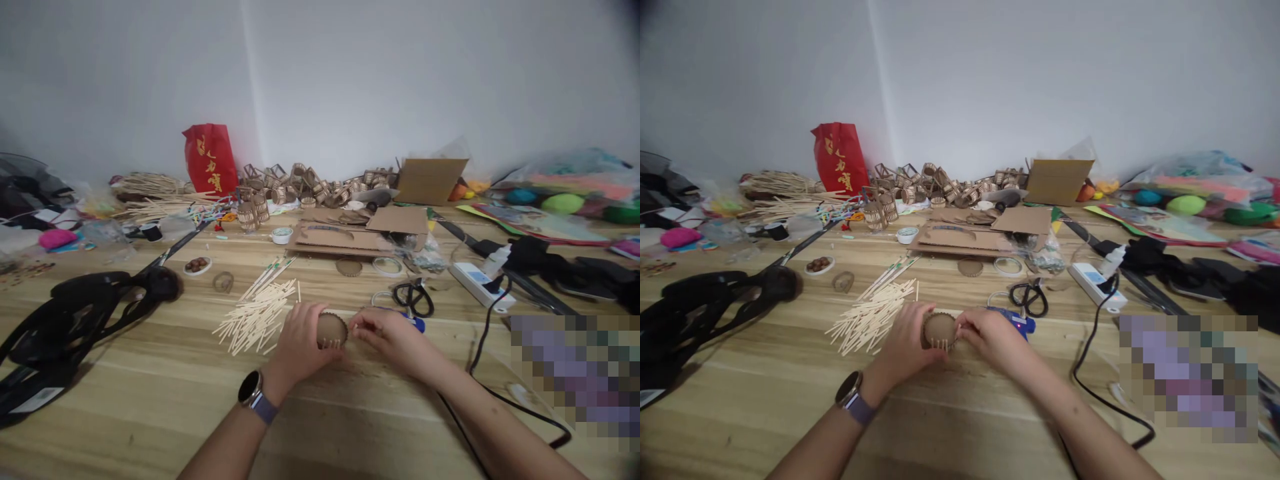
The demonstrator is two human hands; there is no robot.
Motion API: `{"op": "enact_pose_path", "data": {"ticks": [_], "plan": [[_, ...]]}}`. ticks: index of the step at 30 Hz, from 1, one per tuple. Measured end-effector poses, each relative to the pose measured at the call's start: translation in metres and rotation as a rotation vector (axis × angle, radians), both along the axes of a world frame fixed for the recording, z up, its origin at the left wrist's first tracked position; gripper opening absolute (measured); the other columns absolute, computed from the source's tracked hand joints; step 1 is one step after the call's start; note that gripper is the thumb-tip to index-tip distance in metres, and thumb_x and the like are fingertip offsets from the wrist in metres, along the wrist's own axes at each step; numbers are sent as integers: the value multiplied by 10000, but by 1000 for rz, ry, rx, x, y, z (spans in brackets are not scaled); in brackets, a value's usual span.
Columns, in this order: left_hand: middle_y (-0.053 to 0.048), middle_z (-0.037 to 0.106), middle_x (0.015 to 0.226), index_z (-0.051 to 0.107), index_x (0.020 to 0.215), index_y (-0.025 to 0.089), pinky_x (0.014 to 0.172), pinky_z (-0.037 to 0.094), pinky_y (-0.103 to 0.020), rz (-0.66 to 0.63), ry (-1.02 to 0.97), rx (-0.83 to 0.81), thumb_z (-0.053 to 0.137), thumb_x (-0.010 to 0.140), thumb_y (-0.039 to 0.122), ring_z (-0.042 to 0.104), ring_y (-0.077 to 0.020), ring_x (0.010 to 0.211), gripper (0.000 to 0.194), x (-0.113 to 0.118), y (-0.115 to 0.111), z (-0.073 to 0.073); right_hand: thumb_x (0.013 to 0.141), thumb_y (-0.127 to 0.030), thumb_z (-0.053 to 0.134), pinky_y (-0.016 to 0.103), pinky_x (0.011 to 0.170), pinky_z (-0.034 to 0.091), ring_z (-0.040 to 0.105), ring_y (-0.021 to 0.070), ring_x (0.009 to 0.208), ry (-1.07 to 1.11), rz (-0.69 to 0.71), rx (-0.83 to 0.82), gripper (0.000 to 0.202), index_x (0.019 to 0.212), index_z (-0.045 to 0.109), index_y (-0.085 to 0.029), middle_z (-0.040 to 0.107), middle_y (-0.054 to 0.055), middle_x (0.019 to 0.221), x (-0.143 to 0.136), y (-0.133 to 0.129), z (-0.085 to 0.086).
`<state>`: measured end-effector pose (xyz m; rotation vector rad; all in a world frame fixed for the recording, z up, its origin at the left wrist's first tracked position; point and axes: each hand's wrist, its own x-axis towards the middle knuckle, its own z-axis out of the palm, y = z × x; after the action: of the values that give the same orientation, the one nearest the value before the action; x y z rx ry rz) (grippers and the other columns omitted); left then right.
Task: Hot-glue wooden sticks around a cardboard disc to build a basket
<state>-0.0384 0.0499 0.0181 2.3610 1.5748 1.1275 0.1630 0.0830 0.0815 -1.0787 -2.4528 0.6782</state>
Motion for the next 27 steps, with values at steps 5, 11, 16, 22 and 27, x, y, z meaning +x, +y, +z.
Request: {"op": "enact_pose_path", "data": {"ticks": [5, 11, 16, 22, 27], "plan": [[-165, 470, 1378, 301, 1393, 190, 1046, 359, -533, -27, 135, -129, 811, 563, 567, 448, -348, 1258, 1045, -5, 10, -14, 775, -77, 553, 238, 684, 431, 620, 172, 763, -99, 35, -2, 175, 793, 693, -179, 695, 47, 806, -7, 3, -14], [-174, 462, 1399, 281, 1417, 184, 1059, 349, -528, -46, 139, -202, 836, 563, 511, 437, -346, 1284, 1070, -3, 10, -20, 743, -48, 579, 238, 686, 427, 615, 172, 760, -91, 47, 48, 196, 775, 720, -180, 691, 46, 777, -9, 7, -25], [-165, 498, 1368, 322, 1396, 201, 1031, 366, -529, -54, 111, -238, 842, 573, 484, 477, -344, 1244, 1014, -4, 13, -20, 761, -76, 578, 257, 701, 440, 608, 176, 750, -69, 64, 88, 181, 749, 711, -198, 689, 36, 761, -11, 8, -34], [-159, 546, 1307, 373, 1365, 180, 1000, 407, -495, -51, 89, -243, 871, 535, 461, 515, -329, 1181, 1008, -4, 15, -21, 792, -126, 591, 250, 678, 421, 592, 163, 720, -85, 83, 124, 144, 710, 686, -198, 680, 27, 739, -13, 9, -40], [-145, 542, 1309, 374, 1367, 194, 1010, 404, -499, -64, 54, -247, 862, 566, 433, 494, -320, 1198, 969, -3, 14, -22, 811, -162, 597, 247, 682, 413, 592, 159, 729, -89, 83, 139, 126, 736, 690, -200, 679, 24, 752, -12, 10, -43]]}}
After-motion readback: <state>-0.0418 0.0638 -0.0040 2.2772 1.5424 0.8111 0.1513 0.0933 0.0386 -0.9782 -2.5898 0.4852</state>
